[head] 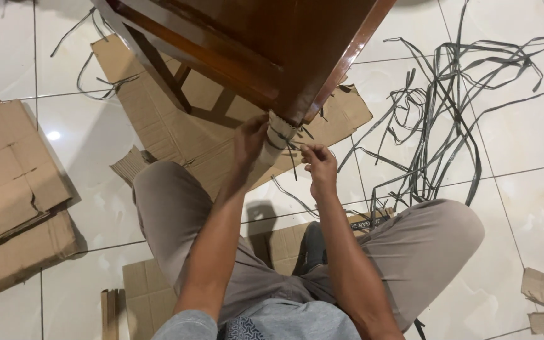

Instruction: Wrapping and tying protective strips around the legs of a wooden table.

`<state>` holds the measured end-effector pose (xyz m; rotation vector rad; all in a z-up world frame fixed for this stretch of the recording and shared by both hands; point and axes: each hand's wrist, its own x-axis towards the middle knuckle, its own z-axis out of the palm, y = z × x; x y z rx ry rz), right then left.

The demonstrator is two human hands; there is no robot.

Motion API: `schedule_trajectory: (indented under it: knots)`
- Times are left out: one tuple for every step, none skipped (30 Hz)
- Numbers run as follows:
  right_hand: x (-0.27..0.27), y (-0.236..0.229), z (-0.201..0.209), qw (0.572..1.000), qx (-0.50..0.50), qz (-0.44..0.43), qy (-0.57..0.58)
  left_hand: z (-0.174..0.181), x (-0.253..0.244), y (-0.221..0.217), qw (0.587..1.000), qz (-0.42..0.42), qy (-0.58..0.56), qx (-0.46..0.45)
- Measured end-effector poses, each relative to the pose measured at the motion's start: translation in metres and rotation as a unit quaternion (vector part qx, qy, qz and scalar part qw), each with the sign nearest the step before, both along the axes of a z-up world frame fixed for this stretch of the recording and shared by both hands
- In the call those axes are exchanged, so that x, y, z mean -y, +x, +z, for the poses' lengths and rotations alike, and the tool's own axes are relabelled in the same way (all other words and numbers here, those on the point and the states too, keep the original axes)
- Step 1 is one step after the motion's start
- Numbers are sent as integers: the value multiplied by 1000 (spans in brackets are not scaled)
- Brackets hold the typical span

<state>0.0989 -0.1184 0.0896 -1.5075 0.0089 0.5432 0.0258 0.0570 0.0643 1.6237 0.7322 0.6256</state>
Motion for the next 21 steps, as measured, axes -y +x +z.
schedule_trajectory:
  knots:
    - [-2,1,2,1000,0,-2,1,-5,-5,3,1000,-2,1,0]
    - [-4,2,5,1000,-3,-11,6,-9,-10,6,994,-29,-92,43]
    - [-6,2,7,1000,-6,-20,10,-14,-15,9,978,-57,-183,85]
    - [-8,6,0,1000,-6,-22,11,-20,-19,14,978,-59,-183,85]
    - [-10,11,-8,1000,4,-25,15,-25,-24,19,977,-70,-191,70]
    - [-11,15,-16,999,14,-28,19,-31,-29,23,975,-81,-198,56]
    - [-14,15,-11,999,13,-30,19,-14,-25,23,975,-82,-198,55]
    - [-17,15,-6,999,9,-30,31,2,-22,22,973,-79,-212,39]
    - [-20,15,-1,999,5,-32,43,18,-19,21,971,-75,-226,24]
    - [-21,17,-8,998,5,-34,44,5,-23,24,971,-77,-226,23]
    - [-23,19,-14,997,-6,-35,67,-6,-27,27,967,-85,-241,14]
    - [-25,21,-20,995,-16,-37,90,-18,-31,29,962,-92,-257,5]
    - [-28,22,-20,995,-16,-38,90,-32,-37,33,962,-93,-257,5]
    - [-31,22,-20,993,-27,-29,108,-45,-43,36,960,-104,-259,-18]
    - [-32,21,-20,991,-38,-21,124,-59,-48,39,957,-115,-262,-42]
    - [-34,20,-16,991,-39,-21,124,-52,-46,39,957,-115,-262,-42]
    - [-36,19,-11,993,-11,-5,115,-45,-45,39,958,-115,-258,-55]
    - [-37,18,-7,994,18,11,105,-38,-43,39,958,-114,-254,-67]
    - [-37,18,-3,994,17,11,105,-36,-43,39,958,-115,-254,-68]
    - [-37,18,1,992,90,34,77,-34,-43,39,957,-115,-257,-73]
    - [-37,18,5,984,162,57,49,-32,-43,40,956,-115,-259,-78]
